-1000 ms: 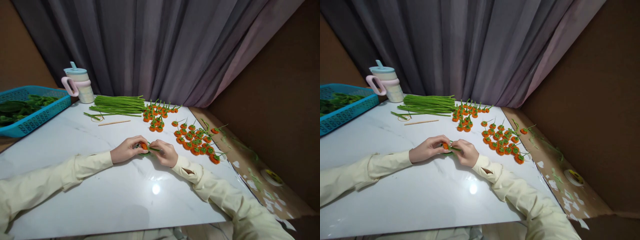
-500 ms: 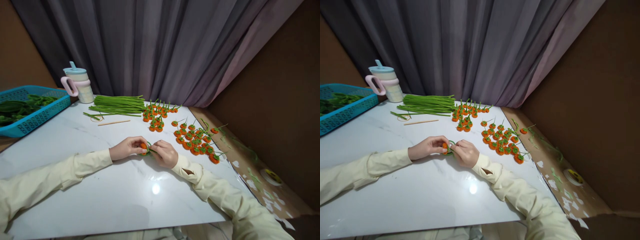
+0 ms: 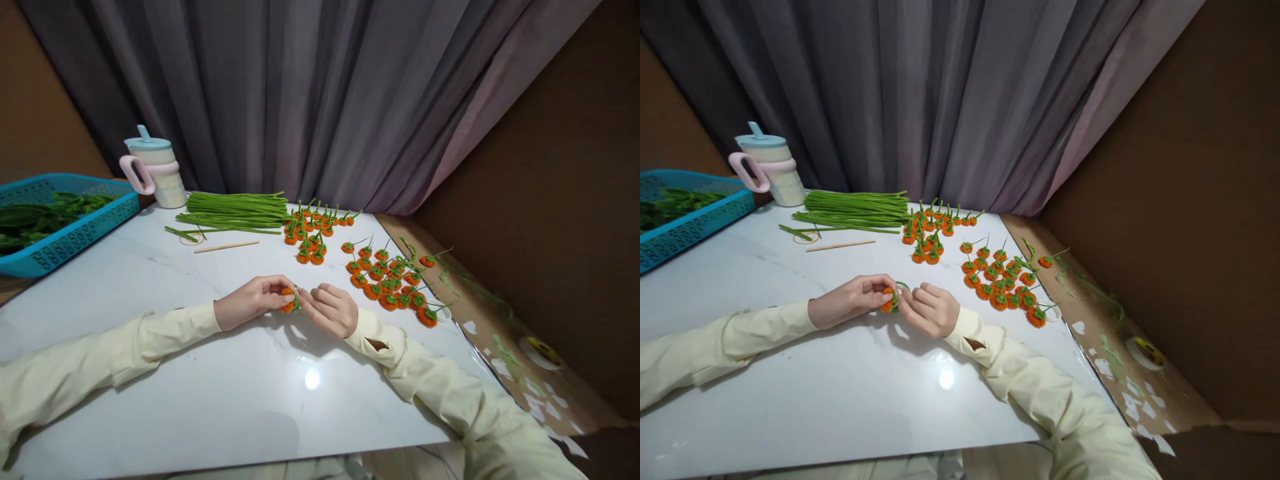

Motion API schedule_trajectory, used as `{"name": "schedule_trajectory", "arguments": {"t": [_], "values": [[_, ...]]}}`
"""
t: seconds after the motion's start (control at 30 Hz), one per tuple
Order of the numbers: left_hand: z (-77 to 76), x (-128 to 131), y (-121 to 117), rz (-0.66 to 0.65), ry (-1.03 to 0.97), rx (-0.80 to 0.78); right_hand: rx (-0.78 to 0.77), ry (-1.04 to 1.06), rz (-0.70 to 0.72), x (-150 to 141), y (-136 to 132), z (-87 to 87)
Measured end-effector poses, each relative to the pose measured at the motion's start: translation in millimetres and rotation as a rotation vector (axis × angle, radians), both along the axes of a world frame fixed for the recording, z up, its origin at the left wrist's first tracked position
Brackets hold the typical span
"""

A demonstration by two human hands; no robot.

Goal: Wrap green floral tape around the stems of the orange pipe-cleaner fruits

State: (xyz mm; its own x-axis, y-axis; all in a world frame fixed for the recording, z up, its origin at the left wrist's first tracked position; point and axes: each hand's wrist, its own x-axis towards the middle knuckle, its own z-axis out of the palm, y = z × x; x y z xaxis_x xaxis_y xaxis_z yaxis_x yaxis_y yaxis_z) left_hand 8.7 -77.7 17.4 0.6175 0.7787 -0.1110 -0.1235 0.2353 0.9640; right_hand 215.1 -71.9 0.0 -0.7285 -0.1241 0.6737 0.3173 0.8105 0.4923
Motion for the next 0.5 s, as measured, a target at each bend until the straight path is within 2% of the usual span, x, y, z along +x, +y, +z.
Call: {"name": "schedule_trajectory", "arguments": {"t": [0.27,0.5], "values": [[-2.4,3.9,-5.7,0.007,-0.235,-0.477,0.067,-0.026,-0.070,3.3,-2.3,1.6],[1.9,3.2,-6.7,0.032,-0.261,-0.644,0.033,-0.047,-0.049,4.8,-4.8,3.6]]}}
